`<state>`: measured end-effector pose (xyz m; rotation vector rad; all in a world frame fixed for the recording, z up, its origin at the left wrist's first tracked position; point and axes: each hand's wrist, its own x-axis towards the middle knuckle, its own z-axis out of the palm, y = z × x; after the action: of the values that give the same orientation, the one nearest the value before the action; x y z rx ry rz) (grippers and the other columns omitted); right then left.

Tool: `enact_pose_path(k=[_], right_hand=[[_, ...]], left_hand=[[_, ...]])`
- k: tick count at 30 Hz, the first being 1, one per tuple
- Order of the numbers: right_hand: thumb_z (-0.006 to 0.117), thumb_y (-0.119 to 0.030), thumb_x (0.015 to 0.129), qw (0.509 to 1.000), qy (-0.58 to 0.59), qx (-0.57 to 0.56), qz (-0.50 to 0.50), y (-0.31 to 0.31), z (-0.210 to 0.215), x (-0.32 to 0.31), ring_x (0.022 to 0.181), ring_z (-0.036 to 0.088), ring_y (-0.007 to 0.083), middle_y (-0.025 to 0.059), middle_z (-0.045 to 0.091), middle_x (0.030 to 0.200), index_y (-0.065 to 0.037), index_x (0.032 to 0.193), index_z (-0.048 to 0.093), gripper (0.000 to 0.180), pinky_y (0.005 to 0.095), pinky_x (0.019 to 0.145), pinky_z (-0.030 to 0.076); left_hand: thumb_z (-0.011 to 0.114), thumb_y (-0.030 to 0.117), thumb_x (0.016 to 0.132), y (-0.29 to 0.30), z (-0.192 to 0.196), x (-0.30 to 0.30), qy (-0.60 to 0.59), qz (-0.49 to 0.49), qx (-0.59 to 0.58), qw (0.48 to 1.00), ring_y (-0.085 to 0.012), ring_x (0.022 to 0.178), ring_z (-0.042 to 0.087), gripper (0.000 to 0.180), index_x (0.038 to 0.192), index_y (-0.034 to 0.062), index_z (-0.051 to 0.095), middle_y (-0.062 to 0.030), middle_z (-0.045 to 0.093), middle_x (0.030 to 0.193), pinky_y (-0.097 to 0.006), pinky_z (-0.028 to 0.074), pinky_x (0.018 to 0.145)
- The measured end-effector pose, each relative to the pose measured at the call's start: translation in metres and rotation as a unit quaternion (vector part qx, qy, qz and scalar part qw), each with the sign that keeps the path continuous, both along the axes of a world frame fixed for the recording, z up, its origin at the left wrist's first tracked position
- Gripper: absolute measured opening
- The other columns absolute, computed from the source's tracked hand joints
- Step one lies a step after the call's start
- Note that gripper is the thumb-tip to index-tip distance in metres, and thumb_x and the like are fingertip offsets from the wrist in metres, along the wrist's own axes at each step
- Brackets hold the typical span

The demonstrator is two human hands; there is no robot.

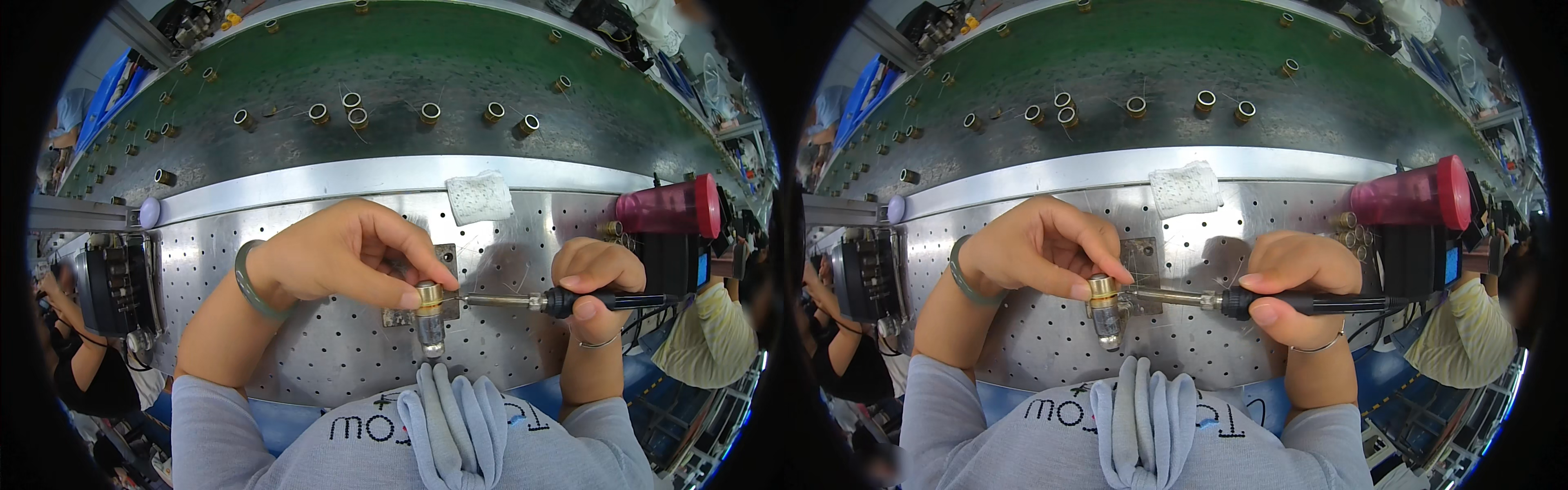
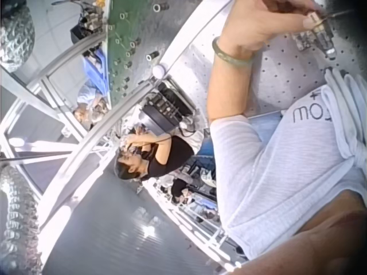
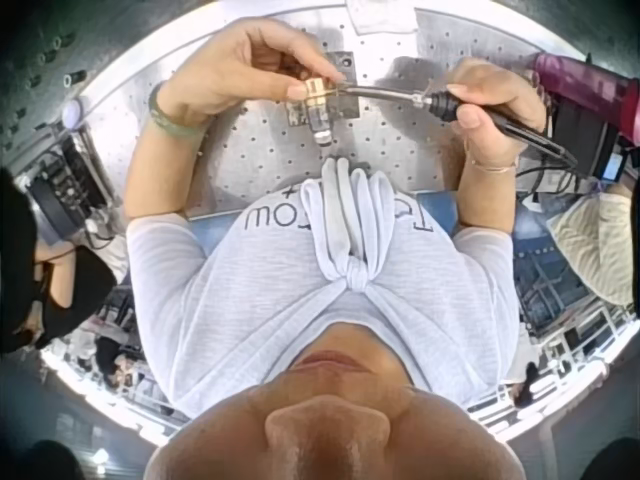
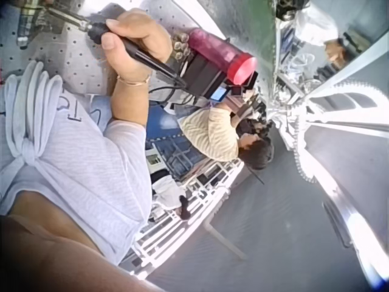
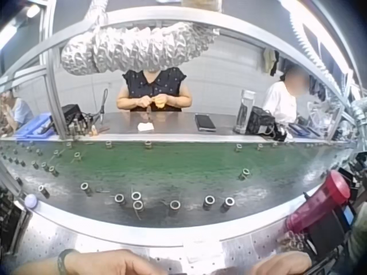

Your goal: The person uses a soldering iron to apply solder to small cylindrical metal components held in a fixture. They repeatedly pick up components from a conveyor belt, solder them, and place them back on the belt.

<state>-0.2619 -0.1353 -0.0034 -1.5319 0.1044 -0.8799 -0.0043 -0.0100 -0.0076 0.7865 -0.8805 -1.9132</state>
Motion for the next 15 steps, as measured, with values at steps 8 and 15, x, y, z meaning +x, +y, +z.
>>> enact_pose_path(k=[8,15], right_hand=[[0.072,-0.002,0.068,1.0,-0.003,0.021,0.008,0.0012,0.0002,-0.0007,0.052,0.053,0.0176,0.0074,0.059,0.063,0.002,0.081,0.063,0.016,0.027,0.051,0.041],[0.074,-0.001,0.067,0.999,-0.004,0.041,0.016,0.0045,0.0011,-0.0024,0.052,0.054,0.0174,0.0081,0.06,0.064,0.003,0.083,0.064,0.02,0.027,0.051,0.041]], left_hand=[[0.073,0.001,0.071,-0.0026,-0.002,-0.0039,-0.013,0.059,-0.034,0.998,-0.0208,0.119,0.049,0.063,0.13,-0.005,0.049,-0.016,0.051,0.13,-0.03,0.044,0.093],[0.073,0.003,0.074,-0.004,-0.0049,0.0036,0.009,-0.005,-0.01,1.0,-0.0179,0.106,0.056,0.05,0.121,-0.0049,0.057,-0.0145,0.058,0.117,-0.026,0.046,0.084]])
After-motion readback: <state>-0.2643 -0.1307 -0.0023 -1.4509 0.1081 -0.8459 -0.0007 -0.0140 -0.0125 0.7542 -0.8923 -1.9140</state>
